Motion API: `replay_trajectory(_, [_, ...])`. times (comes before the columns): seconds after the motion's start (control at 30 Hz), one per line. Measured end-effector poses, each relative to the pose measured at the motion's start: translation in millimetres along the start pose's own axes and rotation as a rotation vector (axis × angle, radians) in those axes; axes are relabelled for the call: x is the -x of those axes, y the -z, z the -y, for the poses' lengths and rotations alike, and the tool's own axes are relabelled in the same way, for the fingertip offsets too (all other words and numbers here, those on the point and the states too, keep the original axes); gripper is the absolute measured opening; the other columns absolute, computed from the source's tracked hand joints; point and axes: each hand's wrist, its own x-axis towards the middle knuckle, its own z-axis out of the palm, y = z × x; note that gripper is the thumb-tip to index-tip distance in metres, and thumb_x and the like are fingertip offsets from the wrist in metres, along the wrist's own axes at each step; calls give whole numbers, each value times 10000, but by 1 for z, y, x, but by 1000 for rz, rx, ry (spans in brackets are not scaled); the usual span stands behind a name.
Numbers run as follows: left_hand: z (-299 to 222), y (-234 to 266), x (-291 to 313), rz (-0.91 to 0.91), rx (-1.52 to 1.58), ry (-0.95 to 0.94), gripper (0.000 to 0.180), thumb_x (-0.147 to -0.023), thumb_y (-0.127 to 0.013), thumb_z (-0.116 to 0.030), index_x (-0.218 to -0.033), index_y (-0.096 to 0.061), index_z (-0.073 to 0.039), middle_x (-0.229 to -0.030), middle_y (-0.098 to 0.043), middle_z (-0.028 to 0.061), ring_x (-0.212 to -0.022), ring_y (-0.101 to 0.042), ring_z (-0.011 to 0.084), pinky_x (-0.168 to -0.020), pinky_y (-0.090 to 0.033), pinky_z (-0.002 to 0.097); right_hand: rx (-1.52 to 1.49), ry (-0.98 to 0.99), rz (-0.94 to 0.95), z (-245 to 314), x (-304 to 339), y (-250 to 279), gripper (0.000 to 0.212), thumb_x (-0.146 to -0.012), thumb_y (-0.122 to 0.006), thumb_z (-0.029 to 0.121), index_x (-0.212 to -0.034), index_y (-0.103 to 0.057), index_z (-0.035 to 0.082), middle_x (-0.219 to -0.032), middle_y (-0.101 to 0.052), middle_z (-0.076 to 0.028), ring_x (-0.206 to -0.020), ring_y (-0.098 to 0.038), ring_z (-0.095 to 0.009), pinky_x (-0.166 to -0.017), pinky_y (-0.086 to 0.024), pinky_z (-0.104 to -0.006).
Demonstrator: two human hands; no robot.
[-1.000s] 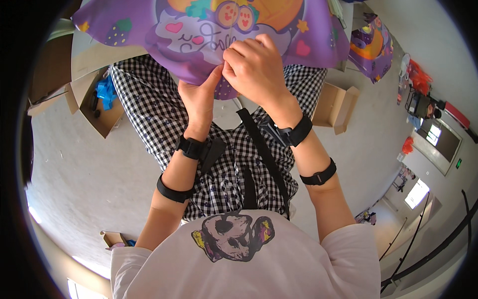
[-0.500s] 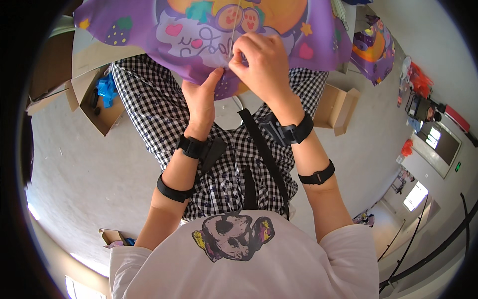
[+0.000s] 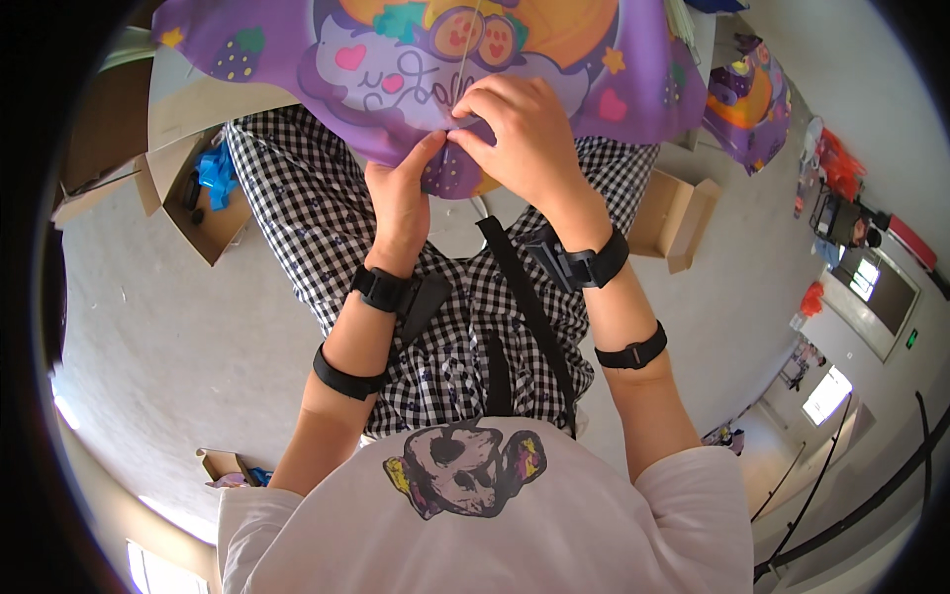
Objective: The recorder is assembling a kite by attaching string and applying adhesive tape.
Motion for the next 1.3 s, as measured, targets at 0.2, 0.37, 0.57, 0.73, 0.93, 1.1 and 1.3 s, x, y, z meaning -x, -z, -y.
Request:
replay_trajectory(0.2, [-5, -3, 3, 42, -41, -14, 267, -840, -758, -30, -1082, -656, 17, -1004, -695, 51, -870, -645, 112, -781, -516, 259, -52, -35, -79, 1, 2, -3, 128, -772, -776, 141, -826, -664, 110, -889, -676, 13, -845, -629, -219, -814, -448, -350])
replay_trajectory(0.37, [-6, -4, 4, 56, -70, 6, 279, -849, -731, 1, -1111, -637, 4, -1037, -690, 45, -914, -643, 119, -829, -501, 264, -61, -54, -65, 3, 2, -3, 92, -792, -748, 114, -821, -661, 112, -891, -669, 17, -830, -628, -213, -826, -440, -347])
replay_trajectory(0.57, [-2, -1, 0, 42, -87, 15, 211, -869, -701, -7, -1072, -654, 20, -994, -690, 44, -841, -638, 106, -755, -509, 252, -151, -35, 9, 1, -7, 0, 66, -853, -680, 67, -851, -621, 37, -999, -662, -56, -916, -635, -243, -807, -487, -347])
replay_trajectory(0.73, [3, 3, -4, -2, -141, 13, 230, -862, -697, -18, -1079, -639, 34, -988, -686, 52, -845, -637, 121, -763, -508, 263, -134, 65, -19, -14, -19, -2, 60, -816, -646, 39, -865, -613, 30, -933, -660, -68, -799, -623, -320, -710, -509, -406])
replay_trajectory(0.93, [6, 10, -9, -70, -188, 31, 228, -852, -691, -28, -1059, -636, 48, -979, -690, 65, -842, -634, 129, -757, -500, 266, -203, 31, 82, -27, -35, 5, 78, -833, -626, 29, -892, -576, 22, -901, -636, -104, -797, -608, -341, -709, -504, -409])
replay_trajectory(1.1, [7, 9, -14, -98, -203, 13, 245, -844, -697, -33, -1064, -635, 54, -987, -693, 72, -848, -635, 134, -763, -502, 274, -228, -26, 244, -39, -49, 10, 113, -889, -594, 41, -850, -493, 9, -1078, -651, -78, -932, -619, -241, -843, -496, -342])
replay_trajectory(1.3, [10, 15, -24, -140, -251, 5, 269, -838, -700, -35, -1081, -635, 60, -994, -698, 83, -858, -636, 142, -781, -502, 287, -272, -113, 351, -53, -73, 11, 106, -921, -551, 60, -862, -469, 28, -1050, -696, -60, -794, -580, -153, -756, -488, -304])
